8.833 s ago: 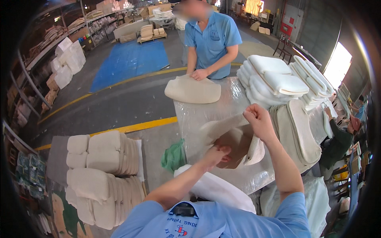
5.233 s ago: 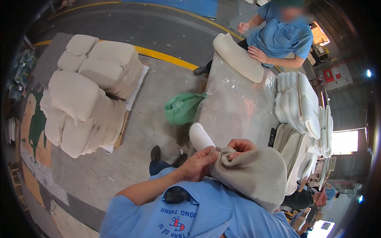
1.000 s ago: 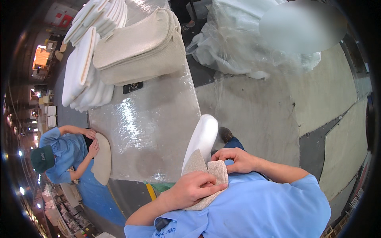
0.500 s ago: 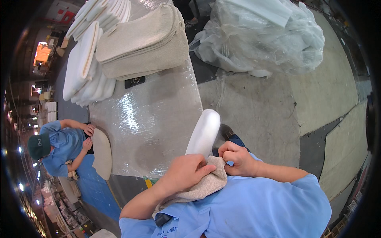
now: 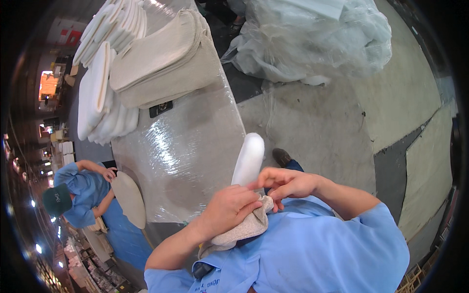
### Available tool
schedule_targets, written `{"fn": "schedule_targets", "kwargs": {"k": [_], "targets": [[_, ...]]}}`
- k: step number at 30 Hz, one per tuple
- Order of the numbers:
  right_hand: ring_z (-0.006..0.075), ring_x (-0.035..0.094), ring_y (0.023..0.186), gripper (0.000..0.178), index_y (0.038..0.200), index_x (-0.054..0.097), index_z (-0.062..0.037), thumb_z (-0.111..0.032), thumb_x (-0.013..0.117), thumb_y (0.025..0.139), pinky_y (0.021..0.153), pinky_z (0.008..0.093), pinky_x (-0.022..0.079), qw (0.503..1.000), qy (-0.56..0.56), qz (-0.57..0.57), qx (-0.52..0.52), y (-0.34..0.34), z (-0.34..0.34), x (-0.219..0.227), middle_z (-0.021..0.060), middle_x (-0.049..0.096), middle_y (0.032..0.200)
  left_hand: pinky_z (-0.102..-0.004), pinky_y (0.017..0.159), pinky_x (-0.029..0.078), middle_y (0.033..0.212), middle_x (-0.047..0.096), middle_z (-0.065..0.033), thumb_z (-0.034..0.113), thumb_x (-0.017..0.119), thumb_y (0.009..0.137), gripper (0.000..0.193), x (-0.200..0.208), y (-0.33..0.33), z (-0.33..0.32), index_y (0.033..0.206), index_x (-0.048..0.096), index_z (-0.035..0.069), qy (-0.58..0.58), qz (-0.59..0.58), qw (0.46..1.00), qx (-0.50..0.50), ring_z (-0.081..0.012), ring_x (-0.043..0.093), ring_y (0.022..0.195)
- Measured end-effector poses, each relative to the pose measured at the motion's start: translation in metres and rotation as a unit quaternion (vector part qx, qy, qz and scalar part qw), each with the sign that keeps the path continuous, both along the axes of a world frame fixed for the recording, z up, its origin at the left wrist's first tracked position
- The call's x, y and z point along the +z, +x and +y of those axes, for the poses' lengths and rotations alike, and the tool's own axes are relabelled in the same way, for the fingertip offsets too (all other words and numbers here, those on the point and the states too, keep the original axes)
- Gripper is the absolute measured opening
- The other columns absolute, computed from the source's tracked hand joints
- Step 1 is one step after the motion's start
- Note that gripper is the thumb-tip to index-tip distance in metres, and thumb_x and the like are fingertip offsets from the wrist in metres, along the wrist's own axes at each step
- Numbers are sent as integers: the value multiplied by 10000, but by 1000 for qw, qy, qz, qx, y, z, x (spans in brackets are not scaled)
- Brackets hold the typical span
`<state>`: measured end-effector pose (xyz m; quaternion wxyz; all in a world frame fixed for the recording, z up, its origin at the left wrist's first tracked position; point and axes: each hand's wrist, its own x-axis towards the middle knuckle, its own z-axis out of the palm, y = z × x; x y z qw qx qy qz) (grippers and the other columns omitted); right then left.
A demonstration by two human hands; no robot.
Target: The person inserts white foam cushions into beige fabric covers, aligns edges, and stacks the finished cushions on a table. They handle each cushion one at a time, occasionally adjusting the cover to fit the foam.
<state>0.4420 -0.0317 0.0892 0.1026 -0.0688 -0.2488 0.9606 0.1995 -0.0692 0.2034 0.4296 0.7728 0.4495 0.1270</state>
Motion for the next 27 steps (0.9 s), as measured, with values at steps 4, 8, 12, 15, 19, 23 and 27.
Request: {"fn": "schedule_targets", "kwargs": {"k": [4,8,12,15,19,23,27], "targets": [[114,686,903,419,1407,494,-85,-3,615,1014,768,292,564,989,59,29,129,-24,6,-26,44,665,1211,-419,667,535,853,654,-92,198,762,952,125,15,5,9,970,709,86,-27,52,997,-54,-314,674,771],[84,663,882,235,1240,636,-40,-49,675,1008,790,267,535,989,119,-7,87,-30,2,-28,18,703,1064,-399,652,531,848,664,-93,198,759,961,130,18,1,15,975,713,77,-25,78,995,-48,-292,678,750],[78,643,869,77,990,712,-22,-83,748,961,768,286,533,964,182,-145,-132,-22,-20,-19,8,731,920,-350,629,502,812,687,-89,240,750,983,197,5,-18,24,955,727,47,-209,44,976,38,-200,652,712],[84,655,827,97,973,695,-29,-86,755,923,729,325,541,905,272,-272,-180,-17,-36,-3,26,735,871,-380,674,520,850,731,-171,328,706,1002,322,-5,-15,43,898,725,24,-383,92,919,28,-300,703,783],[207,660,681,131,938,665,-24,-91,757,872,641,359,536,812,400,-342,-251,-20,-35,5,101,698,793,-422,712,538,826,727,-168,418,676,1005,412,-20,1,55,901,741,25,-384,142,912,-14,-325,707,787],[249,645,651,140,962,686,-29,-102,768,874,619,370,529,780,449,-339,-274,-19,-40,-2,101,694,794,-467,736,566,869,752,-172,399,672,979,366,-14,10,60,933,768,49,-221,204,946,-124,-347,739,852],[217,666,754,210,1074,742,-54,-117,789,879,699,364,532,837,385,-335,-196,-12,-36,-12,91,725,897,-511,753,567,879,759,-140,363,686,958,251,-15,9,49,1001,803,144,-101,180,973,-104,-368,733,888]]}}
